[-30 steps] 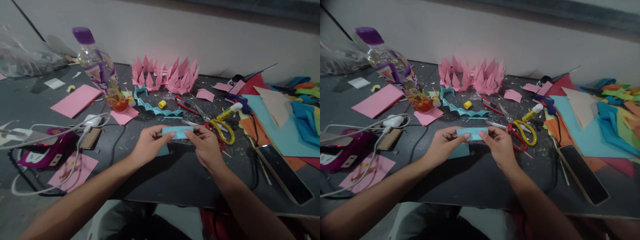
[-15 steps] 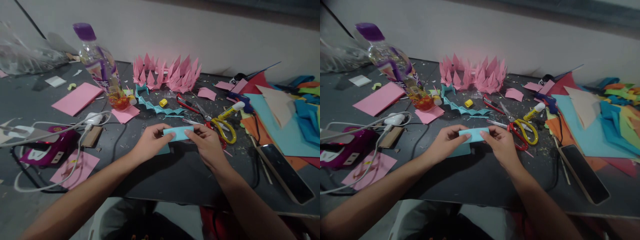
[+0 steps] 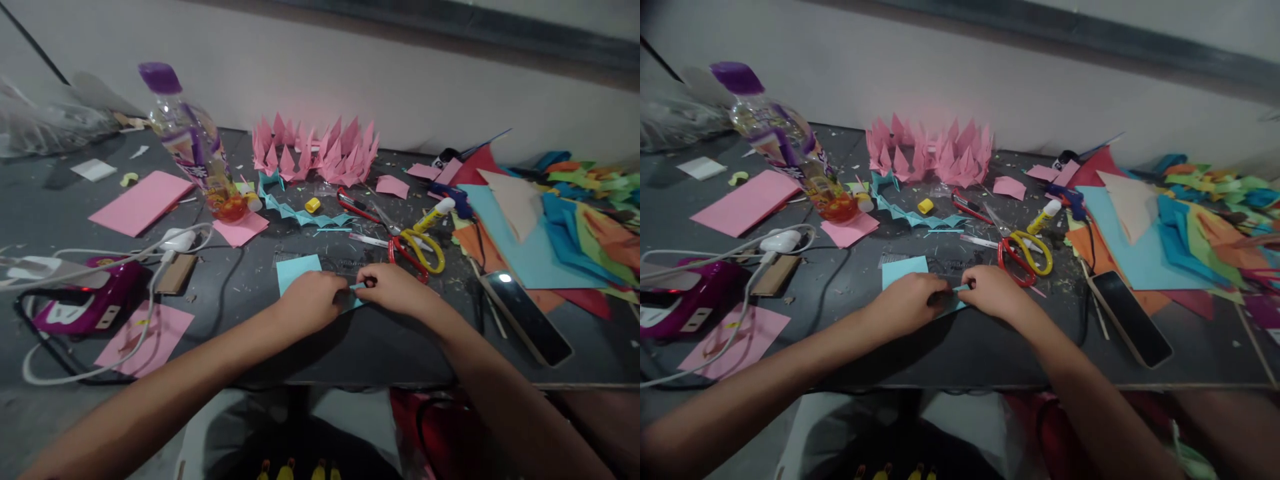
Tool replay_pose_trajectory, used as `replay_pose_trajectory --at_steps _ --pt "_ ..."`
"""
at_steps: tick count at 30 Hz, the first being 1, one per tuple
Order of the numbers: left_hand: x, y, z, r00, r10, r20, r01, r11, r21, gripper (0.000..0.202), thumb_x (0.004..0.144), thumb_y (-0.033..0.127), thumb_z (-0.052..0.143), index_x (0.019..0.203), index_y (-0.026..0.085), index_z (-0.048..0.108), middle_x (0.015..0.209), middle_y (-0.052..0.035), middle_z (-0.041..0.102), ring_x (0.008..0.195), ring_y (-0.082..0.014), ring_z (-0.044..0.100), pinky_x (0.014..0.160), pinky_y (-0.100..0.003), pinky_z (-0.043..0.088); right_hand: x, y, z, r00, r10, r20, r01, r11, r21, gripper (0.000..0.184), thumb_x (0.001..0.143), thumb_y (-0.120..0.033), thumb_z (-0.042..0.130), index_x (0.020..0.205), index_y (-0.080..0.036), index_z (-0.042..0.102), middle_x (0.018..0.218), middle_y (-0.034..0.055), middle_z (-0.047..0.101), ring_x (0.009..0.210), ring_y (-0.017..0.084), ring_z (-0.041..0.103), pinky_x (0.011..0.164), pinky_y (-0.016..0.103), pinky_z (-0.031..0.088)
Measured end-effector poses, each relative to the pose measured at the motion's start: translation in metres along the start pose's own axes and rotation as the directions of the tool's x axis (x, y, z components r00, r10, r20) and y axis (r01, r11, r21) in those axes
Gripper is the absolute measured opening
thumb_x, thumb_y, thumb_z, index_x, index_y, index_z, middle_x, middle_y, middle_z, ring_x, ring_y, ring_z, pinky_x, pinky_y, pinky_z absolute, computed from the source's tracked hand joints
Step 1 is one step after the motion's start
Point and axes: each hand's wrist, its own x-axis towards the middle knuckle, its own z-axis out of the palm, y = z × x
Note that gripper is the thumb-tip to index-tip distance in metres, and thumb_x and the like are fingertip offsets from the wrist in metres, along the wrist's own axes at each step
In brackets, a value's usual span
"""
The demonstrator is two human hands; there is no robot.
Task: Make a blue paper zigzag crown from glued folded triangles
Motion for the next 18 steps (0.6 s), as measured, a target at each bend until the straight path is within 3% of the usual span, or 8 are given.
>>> replay_pose_trajectory --at_steps 5,10,13,15,18 --pt "0.002 0.006 -0.008 0.995 0.097 0.026 -0.101 0.961 0.257 0.011 0.079 0.018 0.059 0.085 0.015 0.069 0.086 -0.0094 0.063 0.087 -0.0252 0.06 0.075 -0.035 0.044 0.0 -0.006 0.001 0.999 -0.024 -0.031 0.017 0.98 -0.197 0.004 0.07 -0.021 0.057 0.069 -0.019 0.061 0.073 0.0054 0.065 0.067 0.018 0.056 0.056 0.027 0.031" --pt "0.002 -0.007 -0.018 0.982 0.152 0.115 -0.177 0.951 0.255 0.023 0.076 0.038 0.068 0.096 0.027 0.071 0.092 -0.0058 0.061 0.09 -0.0235 0.057 0.074 -0.033 0.04 -0.012 -0.009 0.007 0.979 -0.052 -0.199 -0.007 0.959 -0.282 0.018 0.072 -0.022 0.06 0.089 -0.017 0.06 0.086 0.0082 0.067 0.076 0.022 0.061 0.057 0.028 0.034" --pt "0.004 -0.01 -0.021 0.979 0.136 0.151 -0.171 0.953 0.25 0.031 0.07 0.045 0.072 0.098 0.03 0.071 0.092 -0.0046 0.061 0.089 -0.023 0.056 0.073 -0.031 0.038 -0.029 -0.012 0.021 0.942 -0.178 -0.285 0.059 0.922 -0.382 0.012 0.08 -0.02 0.054 0.088 -0.018 0.062 0.085 0.0081 0.067 0.079 0.022 0.062 0.056 0.027 0.034" --pt "0.005 -0.01 -0.022 0.98 0.122 0.157 -0.16 0.953 0.258 0.029 0.07 0.044 0.072 0.097 0.031 0.071 0.091 -0.004 0.062 0.088 -0.0221 0.056 0.072 -0.03 0.036 -0.04 -0.014 0.035 0.919 -0.277 -0.279 0.138 0.891 -0.432 0.018 0.084 -0.02 0.049 0.083 -0.019 0.066 0.077 0.0071 0.069 0.073 0.019 0.063 0.054 0.027 0.032" --pt "0.007 -0.009 -0.022 0.982 0.114 0.149 -0.151 0.953 0.262 0.026 0.073 0.042 0.07 0.097 0.033 0.071 0.088 -0.0033 0.061 0.085 -0.0205 0.056 0.071 -0.029 0.034 -0.051 -0.012 0.053 0.883 -0.388 -0.263 0.231 0.848 -0.477 0.027 0.087 -0.026 0.045 0.089 -0.02 0.071 0.069 0.006 0.07 0.064 0.016 0.063 0.05 0.027 0.029"
